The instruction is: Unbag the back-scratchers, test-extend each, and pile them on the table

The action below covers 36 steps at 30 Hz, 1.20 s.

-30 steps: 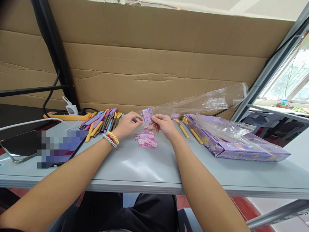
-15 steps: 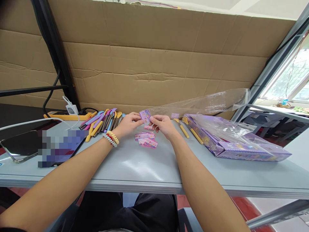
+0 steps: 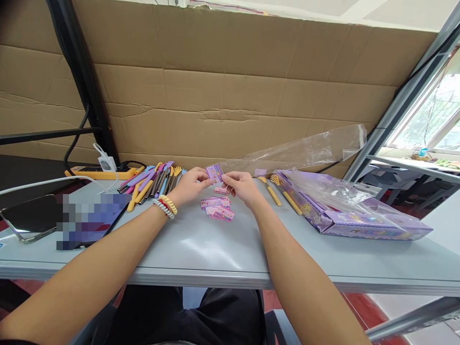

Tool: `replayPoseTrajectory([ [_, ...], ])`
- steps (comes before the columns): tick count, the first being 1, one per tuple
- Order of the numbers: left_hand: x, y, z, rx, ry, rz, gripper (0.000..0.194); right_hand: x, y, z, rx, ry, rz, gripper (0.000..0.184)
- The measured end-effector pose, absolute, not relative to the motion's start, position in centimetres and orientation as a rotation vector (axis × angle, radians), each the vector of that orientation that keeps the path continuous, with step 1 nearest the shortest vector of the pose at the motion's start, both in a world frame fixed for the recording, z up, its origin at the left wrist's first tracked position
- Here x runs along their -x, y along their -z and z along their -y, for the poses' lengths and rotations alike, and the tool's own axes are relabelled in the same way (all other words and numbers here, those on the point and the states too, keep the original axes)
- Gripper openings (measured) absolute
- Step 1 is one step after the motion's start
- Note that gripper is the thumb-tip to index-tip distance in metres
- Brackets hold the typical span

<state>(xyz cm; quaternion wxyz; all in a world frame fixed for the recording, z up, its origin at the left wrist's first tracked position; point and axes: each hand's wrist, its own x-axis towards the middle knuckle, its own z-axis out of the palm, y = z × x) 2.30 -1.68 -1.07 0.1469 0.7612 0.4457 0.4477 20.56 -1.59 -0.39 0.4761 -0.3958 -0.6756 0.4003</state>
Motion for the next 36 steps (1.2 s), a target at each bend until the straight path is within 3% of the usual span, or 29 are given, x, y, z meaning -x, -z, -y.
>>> replayPoseTrajectory([
  [17,-1.92,1.39,1.41,-2.203,-1.202,-1.509,0.019,-20.92,0.24,1.35,0.942,-0.98,1.462,0.036],
  [28,-1.98,1.37,1.64,-2.171,-1.208,-1.475,0.028,-20.89,0.25,1.39,0.964,-0.978,1.477,0.035],
  [36,-1.8,1.2,1.83,-2.157,-1.232,-1.512,0.021,-20.84,0.18,1.46,0.972,-0.974,1.49,0.036],
])
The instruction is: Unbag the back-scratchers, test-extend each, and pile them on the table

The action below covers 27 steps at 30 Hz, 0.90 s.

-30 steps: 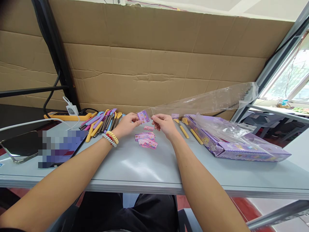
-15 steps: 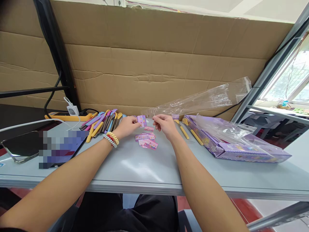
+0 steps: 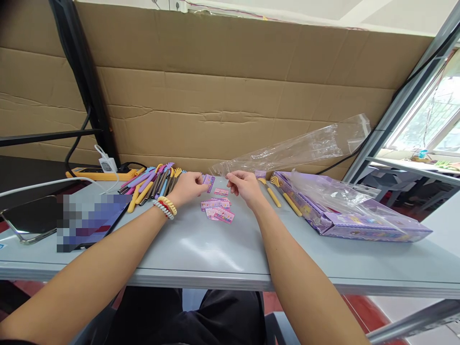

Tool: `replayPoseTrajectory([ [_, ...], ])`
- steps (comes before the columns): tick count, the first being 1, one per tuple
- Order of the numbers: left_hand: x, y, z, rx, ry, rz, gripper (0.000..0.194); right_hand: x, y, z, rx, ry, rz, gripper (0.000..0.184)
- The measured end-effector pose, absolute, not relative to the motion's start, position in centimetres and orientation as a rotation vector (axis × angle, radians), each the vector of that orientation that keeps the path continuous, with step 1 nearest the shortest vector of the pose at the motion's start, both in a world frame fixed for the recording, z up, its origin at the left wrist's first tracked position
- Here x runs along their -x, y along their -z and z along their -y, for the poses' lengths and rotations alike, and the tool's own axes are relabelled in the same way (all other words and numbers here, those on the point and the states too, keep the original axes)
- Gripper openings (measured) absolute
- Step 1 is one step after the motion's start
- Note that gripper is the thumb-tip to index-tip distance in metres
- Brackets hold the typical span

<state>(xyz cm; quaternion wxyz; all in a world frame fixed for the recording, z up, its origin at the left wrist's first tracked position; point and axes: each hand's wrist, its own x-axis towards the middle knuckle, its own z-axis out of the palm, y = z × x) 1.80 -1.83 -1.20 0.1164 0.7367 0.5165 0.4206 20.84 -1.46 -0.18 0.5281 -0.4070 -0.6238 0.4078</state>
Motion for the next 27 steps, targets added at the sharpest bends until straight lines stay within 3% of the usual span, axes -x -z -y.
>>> replayPoseTrajectory([
  [3,-1.77,1.36,1.7,-2.13,-1.265,-1.488,0.008,-20.83,0.18,1.48,0.968,-0.975,1.488,0.035],
  [7,-1.71,1.6,1.43,-2.086,-1.292,-1.455,0.022,-20.82,0.15,1.53,0.972,-0.984,1.482,0.033],
  [12,-1.66,1.5,1.46,-2.164,-1.3,-1.471,0.013,-20.82,0.15,1.59,0.976,-0.974,1.48,0.031],
  [27,-1.6,1.2,1.59,-2.138,-1.338,-1.521,0.016,-21.03,0.37,1.01,1.047,-0.85,1.381,0.018],
])
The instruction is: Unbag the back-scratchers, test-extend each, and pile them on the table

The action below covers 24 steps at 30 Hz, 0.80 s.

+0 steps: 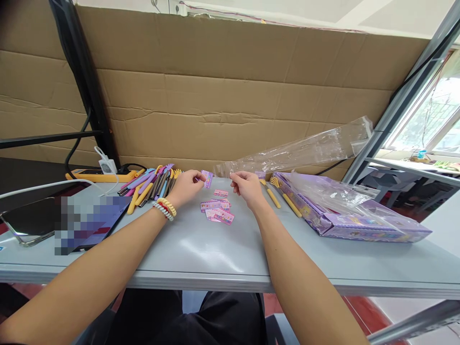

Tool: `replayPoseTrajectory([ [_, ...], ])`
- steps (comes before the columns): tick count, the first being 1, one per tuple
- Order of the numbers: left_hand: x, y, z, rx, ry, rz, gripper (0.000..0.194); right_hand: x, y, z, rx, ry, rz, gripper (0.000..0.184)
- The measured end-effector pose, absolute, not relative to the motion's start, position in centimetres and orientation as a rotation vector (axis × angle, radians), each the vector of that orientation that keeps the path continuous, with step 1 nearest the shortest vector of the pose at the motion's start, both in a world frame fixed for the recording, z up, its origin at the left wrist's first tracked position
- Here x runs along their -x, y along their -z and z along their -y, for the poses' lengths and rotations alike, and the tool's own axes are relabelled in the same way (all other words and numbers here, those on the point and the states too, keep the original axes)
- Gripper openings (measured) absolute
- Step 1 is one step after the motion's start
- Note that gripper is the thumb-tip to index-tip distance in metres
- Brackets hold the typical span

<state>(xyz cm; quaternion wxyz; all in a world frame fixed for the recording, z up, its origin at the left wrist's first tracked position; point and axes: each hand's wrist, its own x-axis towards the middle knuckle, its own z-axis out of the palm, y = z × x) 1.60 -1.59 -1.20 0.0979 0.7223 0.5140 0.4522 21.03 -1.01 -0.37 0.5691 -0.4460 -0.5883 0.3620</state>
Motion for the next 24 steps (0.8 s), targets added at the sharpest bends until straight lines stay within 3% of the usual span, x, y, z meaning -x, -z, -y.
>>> replayPoseTrajectory([
  [4,-1.7,1.5,1.7,-2.117,-1.186,-1.334,0.017,-21.2,0.4,0.9,1.074,-0.791,1.325,0.013],
  [8,-1.9,2.0,1.7,-2.11,-0.972,-1.164,0.035,-21.2,0.3,0.8,1.087,-0.774,1.321,0.012],
  [15,-1.8,2.4,1.6,-2.245,-0.738,-1.187,0.012,-21.2,0.3,0.9,1.101,-0.765,1.354,0.013],
  [24,-1.6,2.7,1.6,-2.505,-0.6,-1.377,0.025,-21.2,0.6,0.8,1.122,-0.749,1.401,0.013],
])
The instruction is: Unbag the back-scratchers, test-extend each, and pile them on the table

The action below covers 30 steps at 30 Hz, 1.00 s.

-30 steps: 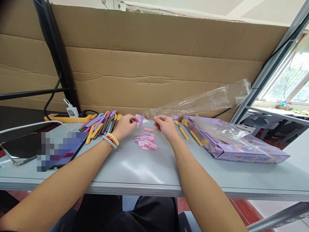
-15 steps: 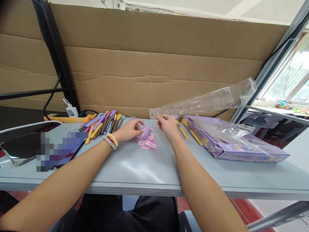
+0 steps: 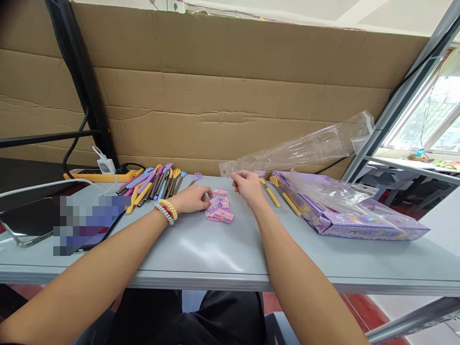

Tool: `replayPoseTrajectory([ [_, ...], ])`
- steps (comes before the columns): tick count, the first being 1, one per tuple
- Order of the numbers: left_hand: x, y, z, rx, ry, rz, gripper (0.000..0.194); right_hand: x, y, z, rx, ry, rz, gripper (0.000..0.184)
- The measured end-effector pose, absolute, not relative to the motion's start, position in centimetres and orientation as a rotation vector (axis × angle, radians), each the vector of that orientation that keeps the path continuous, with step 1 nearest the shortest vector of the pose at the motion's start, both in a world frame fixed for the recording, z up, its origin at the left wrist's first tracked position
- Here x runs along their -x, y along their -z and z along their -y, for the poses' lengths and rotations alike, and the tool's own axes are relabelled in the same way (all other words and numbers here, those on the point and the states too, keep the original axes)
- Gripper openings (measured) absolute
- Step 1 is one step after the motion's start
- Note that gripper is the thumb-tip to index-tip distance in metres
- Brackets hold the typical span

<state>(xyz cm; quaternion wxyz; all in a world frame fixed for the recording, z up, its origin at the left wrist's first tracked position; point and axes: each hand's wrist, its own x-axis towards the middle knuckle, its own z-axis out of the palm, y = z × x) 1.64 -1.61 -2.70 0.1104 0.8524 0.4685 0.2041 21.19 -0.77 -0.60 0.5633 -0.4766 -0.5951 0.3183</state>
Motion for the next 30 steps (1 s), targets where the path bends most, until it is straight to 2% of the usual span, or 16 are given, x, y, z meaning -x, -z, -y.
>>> replayPoseTrajectory([
  [14,-1.84,2.51,1.81,-2.509,-0.481,-1.507,0.026,-21.12,0.68,0.75,1.141,-0.689,1.496,0.018],
  [21,-1.73,2.3,1.73,-2.485,-0.626,-1.519,0.027,-20.93,0.65,0.95,1.163,-0.732,1.532,0.017],
  [30,-2.05,1.75,2.04,-2.124,-1.09,-1.386,0.06,-20.87,0.9,0.99,1.125,-0.868,1.67,0.018],
])
